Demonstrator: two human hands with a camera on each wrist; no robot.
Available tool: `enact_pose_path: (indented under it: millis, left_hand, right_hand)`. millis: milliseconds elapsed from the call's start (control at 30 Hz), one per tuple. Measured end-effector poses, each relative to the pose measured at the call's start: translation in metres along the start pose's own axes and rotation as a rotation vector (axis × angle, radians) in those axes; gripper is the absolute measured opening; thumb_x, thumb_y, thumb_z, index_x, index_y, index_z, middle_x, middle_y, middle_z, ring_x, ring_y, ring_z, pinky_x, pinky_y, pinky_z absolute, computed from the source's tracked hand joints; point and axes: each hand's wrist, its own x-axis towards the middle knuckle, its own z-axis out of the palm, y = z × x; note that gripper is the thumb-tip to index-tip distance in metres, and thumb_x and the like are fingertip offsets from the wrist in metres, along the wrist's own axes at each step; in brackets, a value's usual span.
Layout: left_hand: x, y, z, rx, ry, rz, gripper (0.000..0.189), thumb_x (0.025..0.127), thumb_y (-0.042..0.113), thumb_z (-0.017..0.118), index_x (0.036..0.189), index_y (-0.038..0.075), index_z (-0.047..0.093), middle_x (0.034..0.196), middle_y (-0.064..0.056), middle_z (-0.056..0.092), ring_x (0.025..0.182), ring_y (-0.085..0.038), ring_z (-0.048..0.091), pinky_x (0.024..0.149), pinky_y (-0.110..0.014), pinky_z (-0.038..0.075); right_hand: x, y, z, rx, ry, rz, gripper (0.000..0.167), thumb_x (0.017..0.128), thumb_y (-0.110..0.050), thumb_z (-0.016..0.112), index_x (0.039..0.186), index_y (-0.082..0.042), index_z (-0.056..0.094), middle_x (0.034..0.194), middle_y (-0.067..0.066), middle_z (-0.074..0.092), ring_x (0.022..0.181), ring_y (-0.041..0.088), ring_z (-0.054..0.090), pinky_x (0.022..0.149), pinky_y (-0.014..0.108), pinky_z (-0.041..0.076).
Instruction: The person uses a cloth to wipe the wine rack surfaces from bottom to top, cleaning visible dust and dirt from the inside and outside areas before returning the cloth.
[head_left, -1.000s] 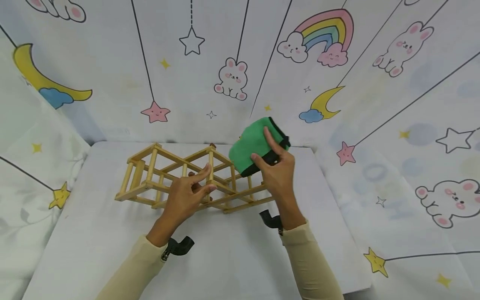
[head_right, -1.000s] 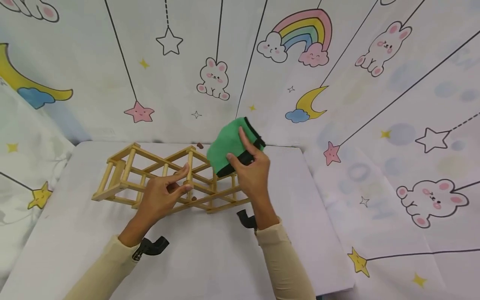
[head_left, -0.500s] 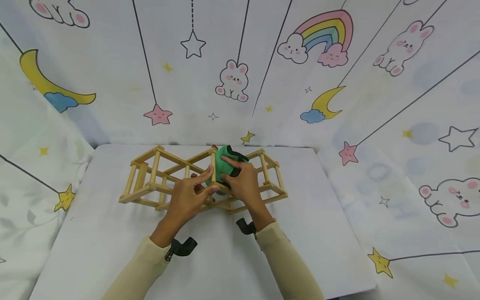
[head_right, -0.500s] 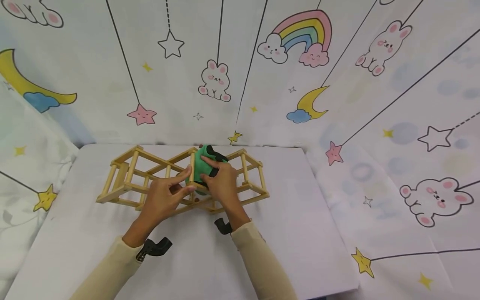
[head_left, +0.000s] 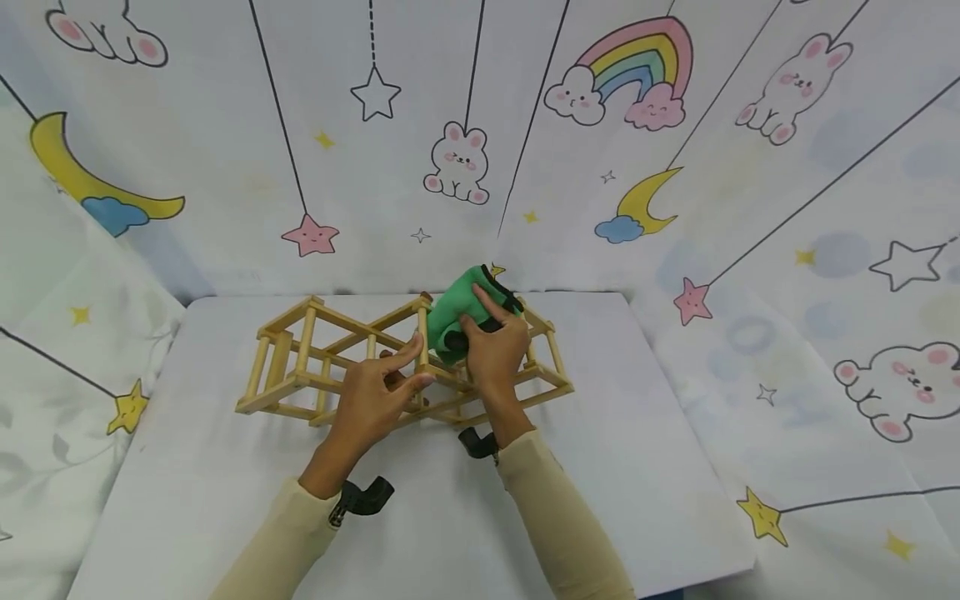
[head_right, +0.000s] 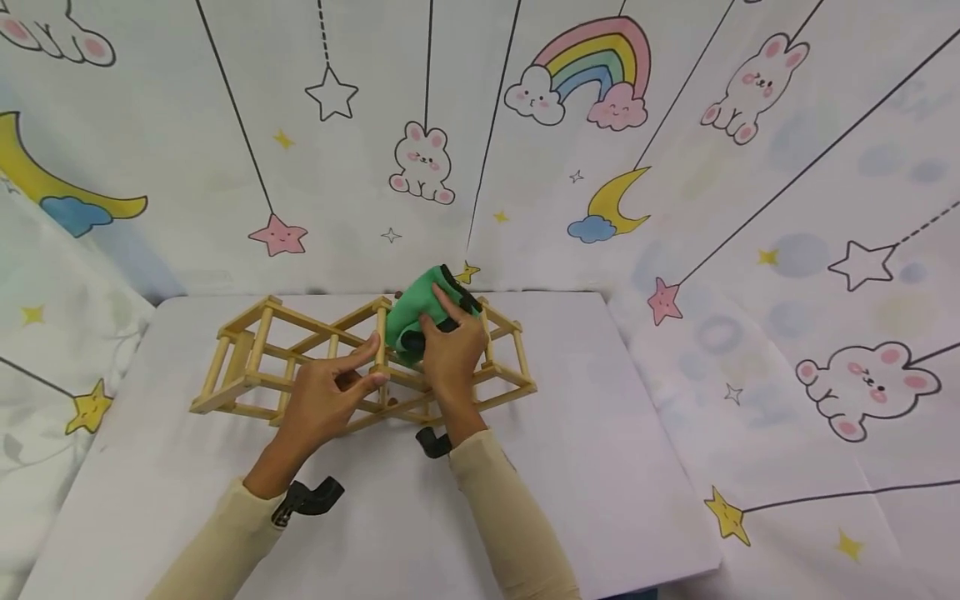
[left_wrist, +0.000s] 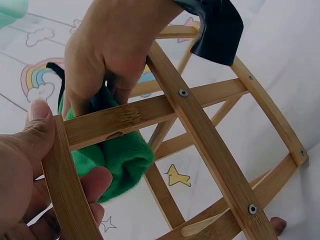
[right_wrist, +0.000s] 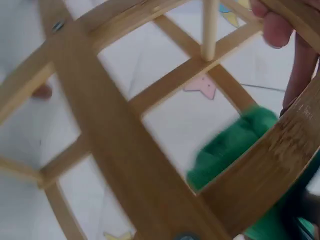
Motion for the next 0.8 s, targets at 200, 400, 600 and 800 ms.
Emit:
enact_pose_path:
  millis: [200, 400, 600, 800]
  left_hand:
    - [-0.001, 0.002, 0.000, 0.006, -0.009, -0.031, 0.060, 0.090, 0.030, 0.085, 0.145, 0.016, 0.064, 0.074, -0.002, 0.072, 0.054, -0.008, 0.048, 0.048, -0.026, 0.042]
    - [0.000, 0.002, 0.003, -0.010, -0.011, -0.024, 0.060, 0.091, 0.030, 0.084, 0.146, 0.017, 0.064, 0.082, -0.003, 0.077, 0.054, -0.008, 0.049, 0.048, -0.026, 0.043]
    - [0.001, 0.001, 0.005, -0.020, -0.020, -0.004, 0.061, 0.091, 0.030, 0.084, 0.146, 0.016, 0.063, 0.090, -0.005, 0.080, 0.055, -0.006, 0.051, 0.050, -0.026, 0.045]
    - [0.003, 0.002, 0.000, -0.013, -0.012, -0.039, 0.060, 0.091, 0.029, 0.084, 0.146, 0.017, 0.063, 0.122, -0.005, 0.080, 0.058, -0.009, 0.055, 0.049, -0.026, 0.045]
  right_hand:
    - [0.001, -0.001, -0.001, -0.179, -0.111, -0.044, 0.049, 0.088, -0.004, 0.084, 0.130, -0.029, 0.078, 0.136, 0.013, 0.073, 0.071, 0.029, 0.069, 0.063, 0.029, 0.055]
    - [0.008, -0.004, -0.005, -0.093, 0.087, -0.092, 0.052, 0.093, -0.005, 0.081, 0.138, -0.030, 0.071, 0.151, 0.007, 0.063, 0.144, 0.024, 0.056, 0.110, 0.041, 0.054]
    - [-0.006, -0.005, -0.009, -0.349, -0.097, -0.135, 0.060, 0.085, -0.006, 0.088, 0.140, -0.020, 0.070, 0.141, 0.013, 0.069, 0.132, 0.038, 0.065, 0.104, 0.053, 0.058]
    - [0.005, -0.001, 0.009, -0.361, -0.100, -0.074, 0.067, 0.084, -0.012, 0.092, 0.144, -0.027, 0.065, 0.144, 0.010, 0.068, 0.131, 0.038, 0.065, 0.104, 0.049, 0.058]
